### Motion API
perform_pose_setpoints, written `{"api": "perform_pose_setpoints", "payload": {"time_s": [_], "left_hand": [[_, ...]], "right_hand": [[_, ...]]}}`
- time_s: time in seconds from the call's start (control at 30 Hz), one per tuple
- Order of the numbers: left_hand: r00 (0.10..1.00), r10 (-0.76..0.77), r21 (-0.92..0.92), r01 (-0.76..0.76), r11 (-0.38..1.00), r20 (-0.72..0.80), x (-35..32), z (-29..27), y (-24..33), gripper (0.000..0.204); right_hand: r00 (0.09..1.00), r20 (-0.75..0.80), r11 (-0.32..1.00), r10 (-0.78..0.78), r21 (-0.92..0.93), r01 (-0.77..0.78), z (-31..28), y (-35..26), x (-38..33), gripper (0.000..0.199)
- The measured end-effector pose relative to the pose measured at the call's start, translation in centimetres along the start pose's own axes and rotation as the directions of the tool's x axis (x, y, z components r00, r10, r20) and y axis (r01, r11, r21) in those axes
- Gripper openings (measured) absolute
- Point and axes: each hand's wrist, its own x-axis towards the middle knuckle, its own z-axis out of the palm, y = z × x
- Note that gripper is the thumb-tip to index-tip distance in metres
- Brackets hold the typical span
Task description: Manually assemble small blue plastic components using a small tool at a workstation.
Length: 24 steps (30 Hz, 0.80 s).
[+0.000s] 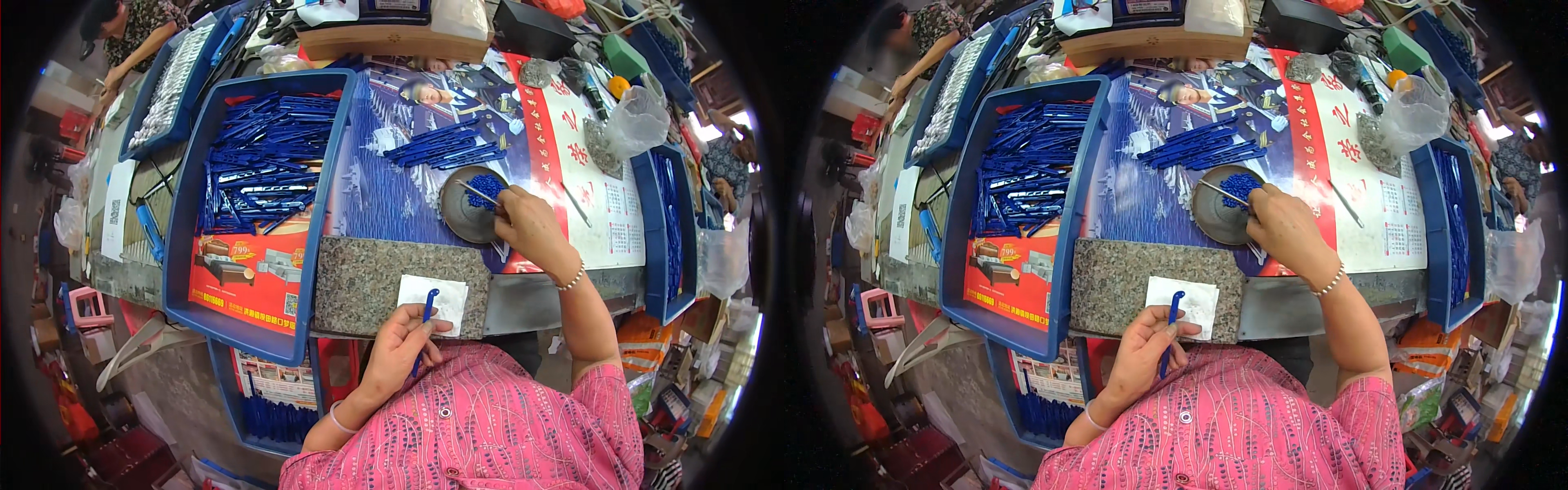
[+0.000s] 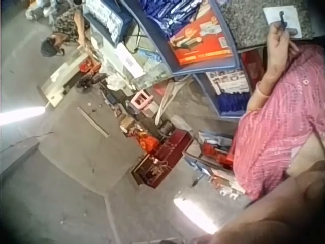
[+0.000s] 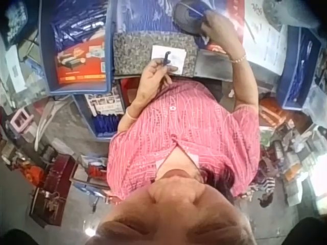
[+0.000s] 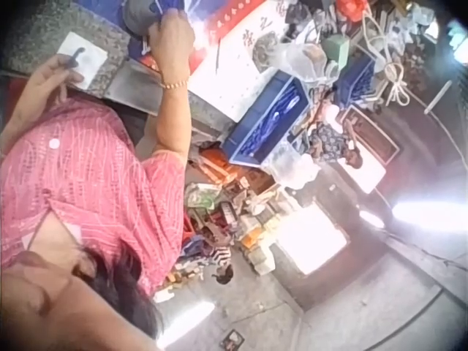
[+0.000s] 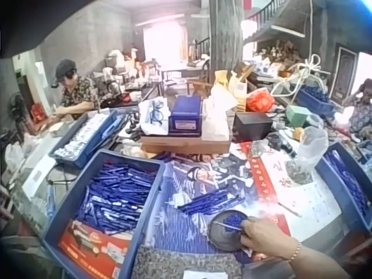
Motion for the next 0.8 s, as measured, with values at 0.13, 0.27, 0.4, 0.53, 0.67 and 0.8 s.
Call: {"api": "perform_pose_setpoints", "payload": {"time_s": [0.13,0.27,0.4,0.53,0.67,0.8], "left_hand": [[0.999,0.023,-0.011,-0.022,1.0,0.03,0.0,0.0,-0.1,0.019],[0.999,0.021,0.002,-0.021,1.0,0.039,0.1,0.7,0.8,0.019],[0.998,0.018,0.054,-0.021,0.998,0.058,0.0,1.9,1.7,0.019],[0.995,0.029,0.079,-0.037,0.996,0.094,-0.2,2.5,2.0,0.02],[0.993,0.027,0.094,-0.037,0.995,0.111,-0.3,2.9,1.8,0.021],[0.993,0.026,0.113,-0.039,0.993,0.116,-0.4,3.0,1.8,0.022]], "right_hand": [[0.996,0.049,0.89,0.074,0.448,-0.088,-2.3,-1.7,-2.0,0.012],[0.947,0.279,0.036,0.157,0.957,-0.288,-2.0,-3.3,-5.0,0.013],[0.963,0.27,-0.473,0.005,0.849,-0.236,-0.2,-3.8,-6.9,0.017],[0.947,0.304,-0.656,-0.102,0.695,-0.294,0.7,-3.9,-7.7,0.02],[0.949,0.26,-0.769,-0.178,0.565,-0.299,1.7,-4.0,-8.1,0.014],[0.951,0.231,-0.849,-0.205,0.442,-0.29,2.3,-4.1,-8.5,0.011]]}}
